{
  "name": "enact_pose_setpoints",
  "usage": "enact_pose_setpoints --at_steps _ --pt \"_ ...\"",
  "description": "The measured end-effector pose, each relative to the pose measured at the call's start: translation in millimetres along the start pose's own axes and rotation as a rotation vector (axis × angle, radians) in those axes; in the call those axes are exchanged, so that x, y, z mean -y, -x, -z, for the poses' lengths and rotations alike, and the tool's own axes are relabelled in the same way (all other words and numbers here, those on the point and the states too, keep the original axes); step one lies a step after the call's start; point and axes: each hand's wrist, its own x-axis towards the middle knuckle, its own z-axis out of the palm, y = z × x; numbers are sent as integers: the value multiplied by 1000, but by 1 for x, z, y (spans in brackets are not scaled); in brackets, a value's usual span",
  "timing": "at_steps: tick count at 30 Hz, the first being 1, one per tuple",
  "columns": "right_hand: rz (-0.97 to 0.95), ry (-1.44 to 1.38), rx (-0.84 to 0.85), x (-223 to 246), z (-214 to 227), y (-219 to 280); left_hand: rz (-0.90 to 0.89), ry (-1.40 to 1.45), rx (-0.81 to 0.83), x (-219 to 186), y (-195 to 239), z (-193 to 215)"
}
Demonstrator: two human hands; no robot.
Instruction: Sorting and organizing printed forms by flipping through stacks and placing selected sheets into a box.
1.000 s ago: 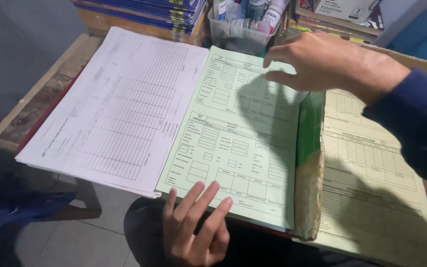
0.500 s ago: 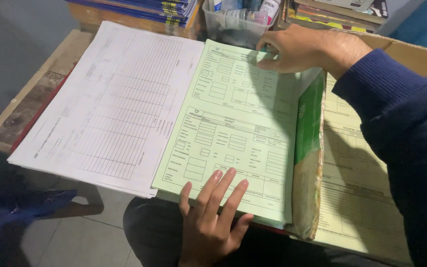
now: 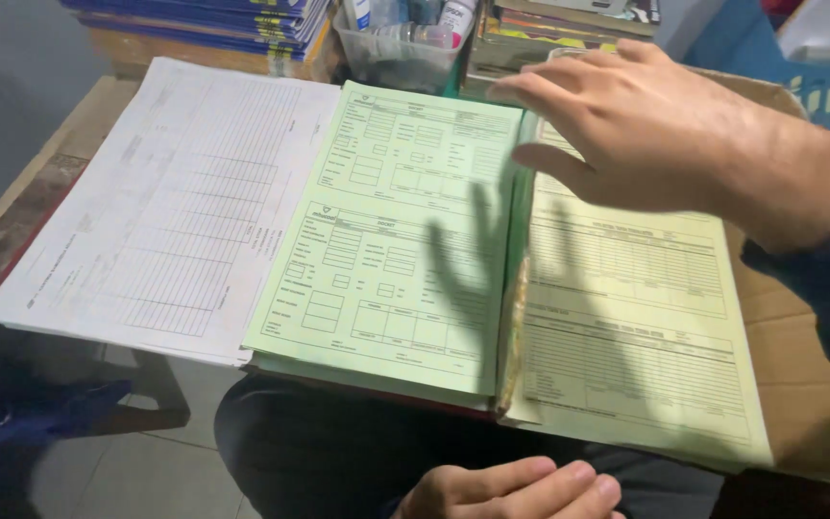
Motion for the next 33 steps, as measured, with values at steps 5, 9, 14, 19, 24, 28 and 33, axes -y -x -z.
enact_pose_setpoints --at_steps 5,9,14,19,24,28,33 --pt "-20 -55 62 14 24 72 73 127 85 -6 -20 -28" --pt "-111 -71 211 16 9 139 102 80 89 -14 -17 -46" --pt "-167 -257 213 20 -7 210 79 4 58 -23 -26 -49" --pt "-215 -356 287 20 -13 241 110 -33 176 -27 -24 -55" --pt "-158 -395 85 25 -4 243 88 82 213 -24 -33 -49" --pt "-131 -387 61 24 -1 246 133 159 250 -21 -29 -45" --pt "-160 -428 -116 29 3 236 248 195 184 -30 -45 -32"
